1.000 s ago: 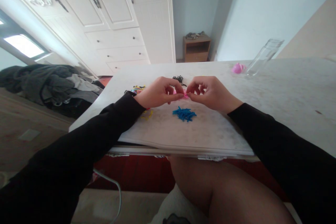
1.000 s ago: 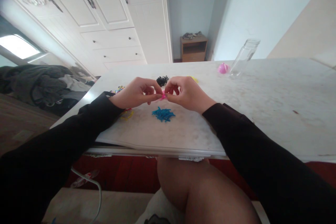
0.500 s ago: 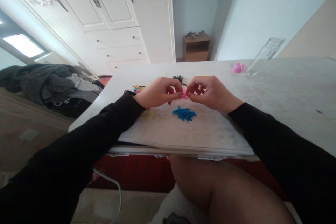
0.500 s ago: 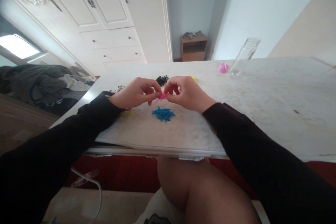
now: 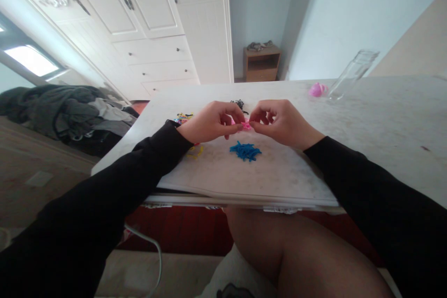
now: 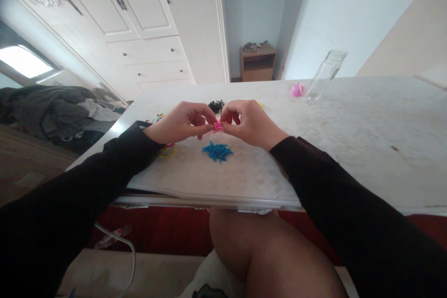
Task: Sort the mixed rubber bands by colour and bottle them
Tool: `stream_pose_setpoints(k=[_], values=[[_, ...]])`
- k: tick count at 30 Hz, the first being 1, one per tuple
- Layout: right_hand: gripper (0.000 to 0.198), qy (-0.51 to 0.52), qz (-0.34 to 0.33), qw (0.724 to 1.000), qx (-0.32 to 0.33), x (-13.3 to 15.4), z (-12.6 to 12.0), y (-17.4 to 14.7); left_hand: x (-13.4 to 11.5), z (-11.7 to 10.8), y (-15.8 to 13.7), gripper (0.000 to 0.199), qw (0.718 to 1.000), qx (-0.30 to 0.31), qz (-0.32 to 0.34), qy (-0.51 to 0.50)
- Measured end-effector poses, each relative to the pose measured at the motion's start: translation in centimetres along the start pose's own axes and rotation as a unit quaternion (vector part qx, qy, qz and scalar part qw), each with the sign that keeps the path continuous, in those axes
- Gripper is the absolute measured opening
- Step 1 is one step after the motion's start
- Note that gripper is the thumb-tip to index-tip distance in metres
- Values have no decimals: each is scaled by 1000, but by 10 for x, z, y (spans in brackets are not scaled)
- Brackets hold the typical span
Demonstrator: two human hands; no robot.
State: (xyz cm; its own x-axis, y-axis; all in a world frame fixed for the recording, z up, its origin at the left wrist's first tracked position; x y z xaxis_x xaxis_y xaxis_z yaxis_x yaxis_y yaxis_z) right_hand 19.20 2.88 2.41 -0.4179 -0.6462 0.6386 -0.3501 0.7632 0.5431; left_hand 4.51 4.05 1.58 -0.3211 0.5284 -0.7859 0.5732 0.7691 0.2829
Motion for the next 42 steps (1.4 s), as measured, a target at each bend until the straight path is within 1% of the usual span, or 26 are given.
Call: stream_pose_setpoints(k=[7, 14, 20, 30, 32, 36, 42], values=[[6, -11, 13, 1000, -12, -1, -3, -1, 3, -4, 0, 10, 999, -21, -7, 29], [6, -8, 12, 1000, -3, -1, -1, 0, 3, -2, 0, 19, 1000, -14, -8, 22], [7, -13, 18, 1000, -8, -1, -3, -1, 3, -4, 1, 13, 999, -22, 1, 49], [6, -39, 36, 998, -28, -3, -5, 0, 5, -5, 1, 15, 999, -12, -7, 52], [5, -63, 36, 996, -46, -5, -7, 1, 7, -7, 2, 15, 998, -16, -3, 60], [7, -124, 44, 986, -102, -13, -16, 3, 10, -10, 3, 13, 996, -31, 4, 80], [11, -182, 67, 961, -195, -27, -38, 0, 8, -10, 3, 13, 996, -31, 13, 86]])
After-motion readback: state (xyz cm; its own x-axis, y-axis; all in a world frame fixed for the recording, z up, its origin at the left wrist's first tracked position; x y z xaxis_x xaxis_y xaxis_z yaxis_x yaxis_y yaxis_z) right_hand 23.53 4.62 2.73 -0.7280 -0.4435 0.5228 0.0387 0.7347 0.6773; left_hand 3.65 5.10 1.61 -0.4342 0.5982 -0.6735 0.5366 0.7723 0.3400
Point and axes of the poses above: each hand's wrist, its own y-axis towards the middle knuckle, its own z-axis out of the palm, x = y × z, the point moved 7 cm from there along y, towards the middle knuckle, and after that the axes turned 7 degrees about -x, right-handed, at the moved point
